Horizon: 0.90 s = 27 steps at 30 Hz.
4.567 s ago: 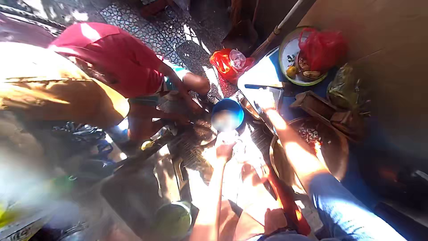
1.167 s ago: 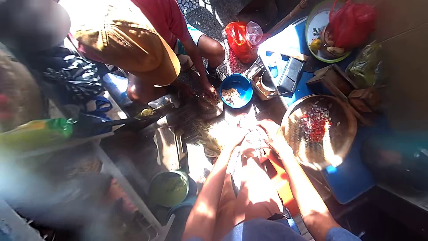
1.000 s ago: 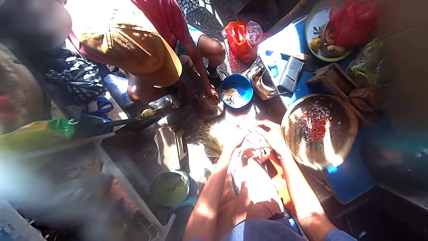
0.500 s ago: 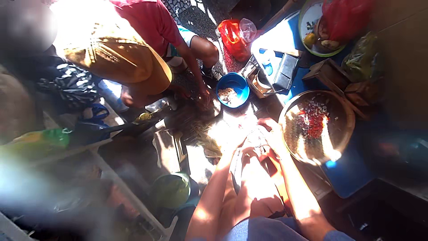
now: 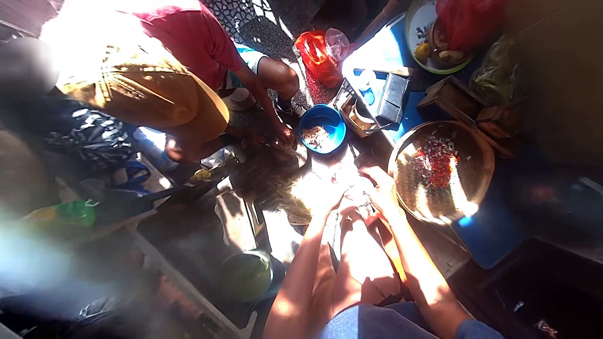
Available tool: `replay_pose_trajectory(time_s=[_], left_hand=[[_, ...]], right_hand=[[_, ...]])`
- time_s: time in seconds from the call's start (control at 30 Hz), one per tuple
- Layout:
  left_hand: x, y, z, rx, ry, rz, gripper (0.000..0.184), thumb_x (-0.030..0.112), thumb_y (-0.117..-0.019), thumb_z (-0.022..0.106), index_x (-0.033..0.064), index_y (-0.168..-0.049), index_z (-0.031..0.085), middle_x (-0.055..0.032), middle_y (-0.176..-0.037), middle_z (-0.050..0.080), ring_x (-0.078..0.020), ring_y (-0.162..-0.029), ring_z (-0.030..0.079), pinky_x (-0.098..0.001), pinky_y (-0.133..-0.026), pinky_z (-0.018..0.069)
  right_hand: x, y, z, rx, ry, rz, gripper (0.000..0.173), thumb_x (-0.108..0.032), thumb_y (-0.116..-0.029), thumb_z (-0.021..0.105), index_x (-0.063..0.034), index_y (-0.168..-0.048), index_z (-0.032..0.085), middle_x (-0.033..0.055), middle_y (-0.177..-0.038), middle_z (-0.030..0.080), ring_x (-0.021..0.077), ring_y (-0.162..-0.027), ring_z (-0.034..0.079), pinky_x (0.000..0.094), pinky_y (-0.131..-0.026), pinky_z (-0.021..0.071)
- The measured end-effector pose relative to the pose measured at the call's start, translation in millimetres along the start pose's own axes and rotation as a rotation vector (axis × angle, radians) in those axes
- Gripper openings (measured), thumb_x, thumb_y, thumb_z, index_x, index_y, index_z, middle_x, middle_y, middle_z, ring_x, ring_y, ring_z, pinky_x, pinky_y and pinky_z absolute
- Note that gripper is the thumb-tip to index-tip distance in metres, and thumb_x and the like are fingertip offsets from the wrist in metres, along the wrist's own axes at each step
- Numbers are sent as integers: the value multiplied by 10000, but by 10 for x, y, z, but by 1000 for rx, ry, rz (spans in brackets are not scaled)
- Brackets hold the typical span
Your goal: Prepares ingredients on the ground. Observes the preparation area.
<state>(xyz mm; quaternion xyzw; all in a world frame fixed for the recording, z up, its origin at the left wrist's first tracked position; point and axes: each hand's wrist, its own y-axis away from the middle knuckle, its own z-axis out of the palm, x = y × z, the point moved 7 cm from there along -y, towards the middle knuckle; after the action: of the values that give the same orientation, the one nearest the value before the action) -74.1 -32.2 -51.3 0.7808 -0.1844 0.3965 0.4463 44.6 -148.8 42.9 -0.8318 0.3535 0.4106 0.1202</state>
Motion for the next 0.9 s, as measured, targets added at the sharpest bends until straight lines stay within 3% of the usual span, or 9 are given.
replay_pose_trajectory(time_s=[0.17, 0.3, 0.37, 0.47, 0.6, 0.67, 0.73, 0.8, 0.9], left_hand=[[64, -126, 111, -7, -11, 182, 636, 318, -812, 820, 78, -1365, 618, -130, -1254, 673, -236, -1136, 639, -459, -988, 515], [280, 1, 41, -64, -118, 96, 571, 192, -896, 750, 54, -1417, 564, -214, -1317, 634, -366, -1197, 613, -568, -1002, 480], [594, -25, 19, -105, -79, 130, 593, 114, -886, 721, 84, -1452, 548, -188, -1350, 629, -341, -1212, 617, -543, -1016, 482], [661, -293, 142, -93, -4, 283, 622, 53, -828, 703, 43, -1434, 563, -184, -1367, 622, -299, -1220, 620, -490, -1041, 487], [553, -625, 229, -94, 64, 175, 773, 245, -865, 779, 148, -1551, 437, -125, -1501, 523, -259, -1234, 590, -473, -1003, 497], [537, -732, 163, -10, 224, 49, 655, 192, -909, 768, 84, -1493, 491, -151, -1422, 582, -219, -1145, 631, -411, -954, 524], [447, -815, 91, 92, 459, -78, 442, 138, -1009, 635, 1, -1417, 533, -153, -1310, 628, -131, -1073, 620, -305, -947, 504], [306, -882, 55, 211, 643, -210, 310, 245, -1090, 490, 51, -1303, 606, -51, -1028, 702, -10, -657, 543, -171, -586, 446], [199, -953, 77, 187, 991, -345, 374, 338, -1124, 329, 105, -1164, 620, 7, -810, 670, -17, -532, 534, -155, -472, 444]], right_hand=[[58, -102, 79, -38, 122, -16, 202, -108, -953, 653, -12, -1102, 750, 188, -1113, 700, 320, -1046, 680, 459, -931, 558], [99, -227, 83, -177, 174, 161, 588, -433, -896, 728, -141, -1397, 627, 184, -1426, 545, 370, -1255, 549, 529, -1020, 479], [87, -304, 68, -260, 122, 211, 645, -350, -896, 766, -158, -1478, 564, 188, -1508, 492, 388, -1336, 503, 554, -1079, 441], [107, -487, 29, -277, 208, 144, 665, -267, -883, 778, -113, -1486, 545, 216, -1430, 551, 404, -1297, 543, 561, -1037, 479], [351, -897, -72, -135, 243, 28, 640, -269, -850, 815, -46, -1409, 596, 231, -1334, 619, 404, -1187, 617, 547, -974, 518], [596, -1240, -137, -62, 199, 111, 613, -261, -876, 800, -39, -1407, 588, 232, -1357, 608, 392, -1226, 608, 549, -1018, 499], [905, -1653, -156, 19, 152, 213, 596, -224, -870, 790, -26, -1399, 598, 238, -1345, 618, 383, -1262, 593, 534, -1074, 469], [1187, -2019, -152, 47, 153, 332, 604, -293, -892, 759, -45, -1414, 582, 237, -1359, 600, 382, -1289, 565, 533, -1091, 449], [1442, -2433, -121, 63, 175, 477, 627, -287, -896, 759, -44, -1438, 558, 251, -1441, 539, 410, -1342, 520, 551, -1118, 430]])
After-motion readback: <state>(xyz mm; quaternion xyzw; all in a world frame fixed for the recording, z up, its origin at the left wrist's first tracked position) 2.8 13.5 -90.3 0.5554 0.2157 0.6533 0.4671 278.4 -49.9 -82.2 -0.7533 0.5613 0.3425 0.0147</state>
